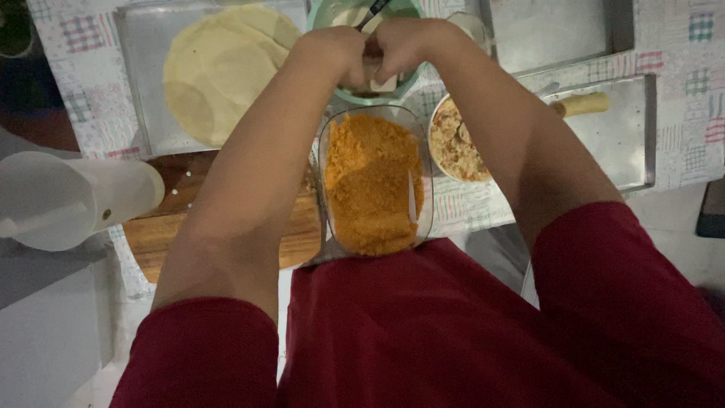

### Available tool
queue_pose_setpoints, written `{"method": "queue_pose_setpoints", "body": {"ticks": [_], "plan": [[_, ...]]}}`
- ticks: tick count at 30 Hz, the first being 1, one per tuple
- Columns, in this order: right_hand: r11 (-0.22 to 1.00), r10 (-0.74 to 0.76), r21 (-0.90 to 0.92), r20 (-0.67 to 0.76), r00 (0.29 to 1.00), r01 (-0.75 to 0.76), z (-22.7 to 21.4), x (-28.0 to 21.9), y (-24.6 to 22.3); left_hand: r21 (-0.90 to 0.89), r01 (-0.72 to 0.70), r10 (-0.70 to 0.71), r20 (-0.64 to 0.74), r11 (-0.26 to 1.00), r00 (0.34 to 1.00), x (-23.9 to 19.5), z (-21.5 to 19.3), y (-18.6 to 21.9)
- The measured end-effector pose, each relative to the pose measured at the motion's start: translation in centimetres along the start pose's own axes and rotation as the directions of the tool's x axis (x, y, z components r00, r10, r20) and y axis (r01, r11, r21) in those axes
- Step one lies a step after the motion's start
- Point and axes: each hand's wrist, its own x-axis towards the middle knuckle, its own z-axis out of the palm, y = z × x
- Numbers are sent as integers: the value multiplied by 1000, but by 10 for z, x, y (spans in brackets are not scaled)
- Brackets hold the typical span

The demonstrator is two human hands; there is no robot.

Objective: The person places filling onto a round wrapper, rolls it into a cylinder, dips it in a liquid batter, and coats it in breadcrumbs. The finished roll is placed on a metal tray.

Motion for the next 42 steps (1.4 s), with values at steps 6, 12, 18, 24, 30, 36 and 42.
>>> {"method": "queue_pose_setpoints", "body": {"ticks": [6,12,18,24,30,36,42], "plan": [[994,-66,-85,-18,998,65,-4,-5,-4,-30,-6,4,-62,1000,998,-14,-4,4],[996,-87,3,-68,994,88,-20,-15,-6,-106,-18,0,-162,994,987,-20,-14,-2],[991,-94,89,-50,994,98,-22,-12,-4,-124,-31,11,-164,992,986,-20,-17,-7],[994,-88,66,-20,996,89,-22,-19,-8,-87,-56,47,-103,995,994,-6,-13,-16],[993,-122,-13,-72,990,121,-18,-23,-14,-76,-71,58,-168,995,984,-15,-6,-16],[995,-88,39,-57,995,90,-42,-67,-36,-112,-78,56,-189,991,980,-63,-30,-1],[968,-237,70,-68,969,242,-6,-126,-66,-256,-40,7,-128,966,992,-155,-4,35]]}}
